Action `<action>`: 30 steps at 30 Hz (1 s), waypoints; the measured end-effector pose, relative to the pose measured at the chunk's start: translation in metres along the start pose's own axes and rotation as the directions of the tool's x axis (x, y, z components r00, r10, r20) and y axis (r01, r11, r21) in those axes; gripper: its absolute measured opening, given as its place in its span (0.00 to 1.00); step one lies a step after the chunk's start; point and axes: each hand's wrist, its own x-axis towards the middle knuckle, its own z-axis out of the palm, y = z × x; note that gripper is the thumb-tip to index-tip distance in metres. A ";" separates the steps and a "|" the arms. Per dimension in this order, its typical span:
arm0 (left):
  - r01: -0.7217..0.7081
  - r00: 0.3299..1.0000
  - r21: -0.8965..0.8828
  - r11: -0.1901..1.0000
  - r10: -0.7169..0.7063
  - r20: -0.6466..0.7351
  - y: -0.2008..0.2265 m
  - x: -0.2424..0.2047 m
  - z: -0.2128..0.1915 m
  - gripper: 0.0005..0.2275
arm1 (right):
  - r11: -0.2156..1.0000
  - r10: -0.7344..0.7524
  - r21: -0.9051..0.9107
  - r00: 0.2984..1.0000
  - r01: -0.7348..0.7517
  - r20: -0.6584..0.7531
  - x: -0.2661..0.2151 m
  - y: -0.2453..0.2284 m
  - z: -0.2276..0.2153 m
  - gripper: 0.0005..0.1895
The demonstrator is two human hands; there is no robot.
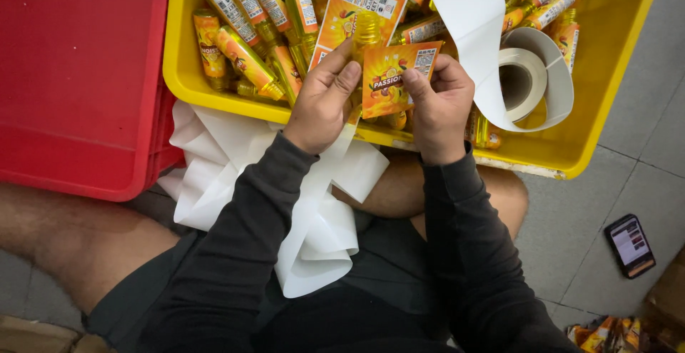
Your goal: Labeling small yellow bottles by peeling stickers from a roll and applying them by hand
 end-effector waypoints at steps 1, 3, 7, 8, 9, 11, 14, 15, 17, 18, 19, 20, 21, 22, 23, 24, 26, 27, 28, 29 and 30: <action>0.000 1.000 0.001 1.000 0.000 0.001 0.000 0.000 0.000 0.18 | 1.000 -0.001 0.000 1.000 0.001 -0.001 0.000 0.000 0.000 0.07; -0.013 1.000 0.008 1.000 0.013 0.007 0.001 0.000 0.001 0.18 | 1.000 0.009 0.009 1.000 -0.009 0.002 0.000 -0.001 0.000 0.07; -0.005 1.000 -0.086 0.996 0.007 0.015 -0.001 -0.001 0.001 0.19 | 1.000 0.014 0.009 1.000 -0.014 -0.002 0.000 -0.001 0.001 0.08; 0.003 1.000 -0.099 0.995 -0.002 0.015 -0.001 -0.001 0.001 0.19 | 1.000 0.015 0.004 1.000 -0.015 -0.002 0.000 -0.001 0.000 0.08; 0.011 1.000 -0.112 0.994 -0.010 0.015 -0.002 -0.001 0.000 0.20 | 1.000 0.016 -0.002 1.000 -0.016 -0.001 0.000 0.000 0.000 0.08; 0.013 1.000 -0.123 0.992 -0.011 0.014 -0.004 -0.001 -0.001 0.19 | 1.000 0.016 -0.014 1.000 -0.016 -0.001 0.000 -0.001 0.001 0.08; 0.019 1.000 -0.143 0.990 -0.016 0.022 -0.004 -0.001 -0.002 0.19 | 1.000 0.020 -0.012 1.000 -0.020 0.000 0.000 -0.002 0.001 0.08; 0.023 0.999 -0.150 0.988 -0.019 0.030 -0.003 -0.001 -0.001 0.19 | 1.000 0.024 0.003 1.000 -0.024 0.001 0.000 -0.001 0.001 0.07; 0.019 1.000 -0.134 0.991 -0.016 0.024 -0.004 -0.001 -0.002 0.19 | 1.000 0.026 0.003 1.000 -0.026 -0.003 0.001 -0.002 0.002 0.07; 0.015 1.000 -0.117 0.993 -0.013 0.017 -0.004 -0.001 -0.002 0.19 | 1.000 0.029 0.003 1.000 -0.029 -0.006 0.001 -0.002 0.002 0.07; 0.016 1.000 -0.117 0.993 -0.014 0.018 -0.003 -0.001 -0.002 0.19 | 1.000 0.029 0.003 1.000 -0.029 -0.007 0.000 -0.002 0.002 0.07; 0.012 1.000 -0.079 0.997 -0.011 0.013 -0.003 -0.001 -0.002 0.19 | 1.000 0.025 -0.010 1.000 -0.025 0.001 0.000 -0.002 0.001 0.06; 0.008 1.000 -0.040 0.999 -0.007 0.007 -0.002 -0.001 -0.002 0.19 | 1.000 0.021 -0.023 1.000 -0.021 0.010 0.000 -0.002 0.001 0.05; 0.007 1.000 -0.040 0.999 -0.007 0.008 -0.002 -0.001 -0.002 0.19 | 1.000 0.021 -0.023 1.000 -0.021 0.010 0.001 -0.001 0.001 0.05; 0.015 1.000 -0.078 0.997 -0.014 0.018 -0.003 -0.001 -0.001 0.19 | 1.000 0.023 -0.021 1.000 -0.023 0.007 0.001 0.000 0.000 0.05; 0.024 0.999 -0.116 0.993 -0.021 0.028 -0.003 -0.001 -0.001 0.19 | 1.000 0.025 -0.018 1.000 -0.025 0.004 0.001 0.001 -0.001 0.05; 0.021 1.000 -0.109 0.994 -0.018 0.025 -0.003 -0.002 -0.001 0.19 | 1.000 0.025 -0.012 1.000 -0.025 0.005 0.001 0.000 0.000 0.05; 0.018 1.000 -0.102 0.995 -0.016 0.023 -0.002 -0.002 -0.001 0.20 | 1.000 0.025 -0.005 1.000 -0.025 0.005 0.001 0.000 0.001 0.05; 0.018 1.000 -0.102 0.995 -0.016 0.024 -0.004 -0.002 -0.002 0.20 | 1.000 0.024 -0.005 1.000 -0.024 0.004 0.001 -0.001 0.001 0.05; 0.016 1.000 -0.115 0.993 -0.014 0.021 -0.006 -0.002 -0.003 0.19 | 1.000 0.024 -0.013 1.000 -0.024 0.009 0.001 -0.001 0.001 0.06; 0.014 1.000 -0.129 0.992 -0.011 0.018 -0.007 -0.002 -0.004 0.19 | 0.999 0.024 -0.021 1.000 -0.024 0.014 0.001 -0.002 0.001 0.07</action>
